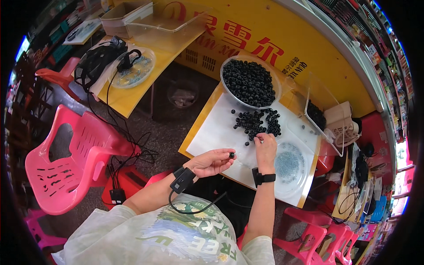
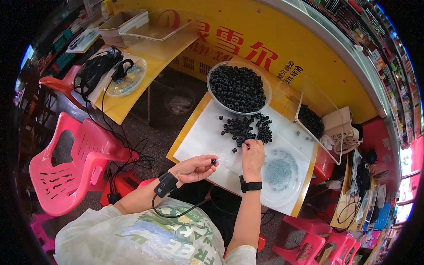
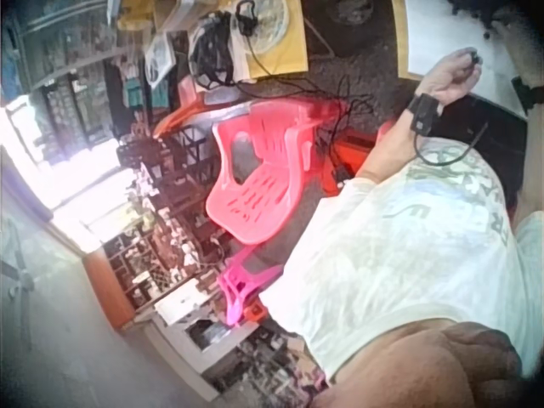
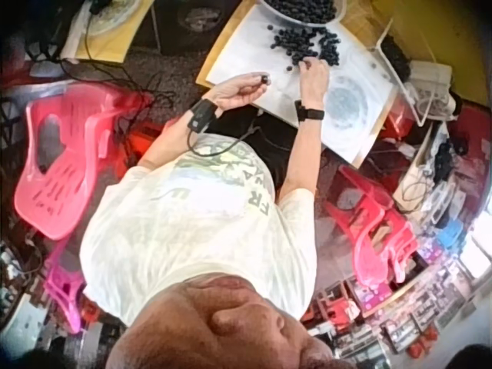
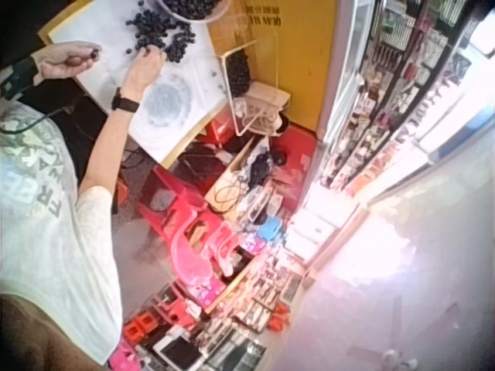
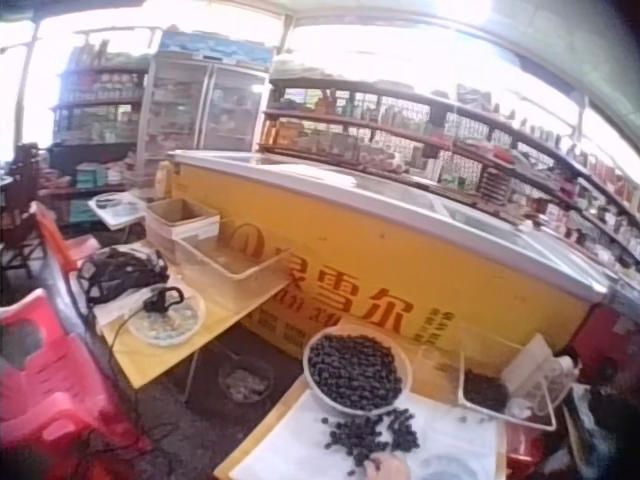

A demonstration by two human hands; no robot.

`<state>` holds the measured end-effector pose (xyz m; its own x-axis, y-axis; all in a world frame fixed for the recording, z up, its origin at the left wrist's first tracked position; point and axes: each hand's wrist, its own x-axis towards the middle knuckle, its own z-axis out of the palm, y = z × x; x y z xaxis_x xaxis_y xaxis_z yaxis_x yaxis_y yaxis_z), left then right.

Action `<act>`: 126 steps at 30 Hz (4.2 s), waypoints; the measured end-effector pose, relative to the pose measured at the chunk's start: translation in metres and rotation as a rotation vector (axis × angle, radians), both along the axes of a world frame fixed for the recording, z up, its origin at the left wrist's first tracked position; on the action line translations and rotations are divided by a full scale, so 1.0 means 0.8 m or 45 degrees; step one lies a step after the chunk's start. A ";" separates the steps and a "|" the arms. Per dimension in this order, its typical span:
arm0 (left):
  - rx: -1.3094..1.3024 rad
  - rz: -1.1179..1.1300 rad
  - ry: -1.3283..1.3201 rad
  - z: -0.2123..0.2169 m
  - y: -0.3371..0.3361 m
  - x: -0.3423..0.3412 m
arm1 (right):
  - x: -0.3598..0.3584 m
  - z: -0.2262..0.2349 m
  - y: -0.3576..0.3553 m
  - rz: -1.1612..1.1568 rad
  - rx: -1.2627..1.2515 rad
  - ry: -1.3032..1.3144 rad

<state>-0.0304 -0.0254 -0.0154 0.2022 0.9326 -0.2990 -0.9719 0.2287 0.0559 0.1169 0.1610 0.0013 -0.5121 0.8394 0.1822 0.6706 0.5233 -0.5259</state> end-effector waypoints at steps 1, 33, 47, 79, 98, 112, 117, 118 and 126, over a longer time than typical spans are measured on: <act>-0.002 0.035 -0.044 -0.002 -0.001 0.000 | -0.001 0.000 0.001 0.007 0.004 -0.016; -0.037 0.237 0.241 -0.008 -0.003 0.020 | 0.001 0.036 -0.155 0.236 0.074 0.558; -0.095 0.190 0.246 -0.004 -0.008 0.011 | 0.007 0.054 -0.123 0.143 -0.023 0.485; -0.097 0.084 0.220 0.022 0.017 0.002 | 0.041 0.048 -0.080 -0.075 -1.355 1.463; -0.036 0.062 0.404 0.039 0.019 0.027 | 0.038 0.087 -0.136 0.166 -0.231 0.667; 0.076 -0.013 0.526 0.028 0.012 0.025 | 0.039 0.081 -0.145 0.174 -0.315 0.600; 0.162 -0.172 0.535 0.020 0.010 0.018 | 0.051 0.078 -0.136 0.253 -0.700 0.610; 0.164 -0.199 0.528 0.025 0.008 0.016 | 0.054 0.076 -0.134 0.285 -0.734 0.609; 0.131 -0.409 0.589 0.019 0.005 0.003 | 0.059 0.048 -0.141 0.387 -0.842 0.669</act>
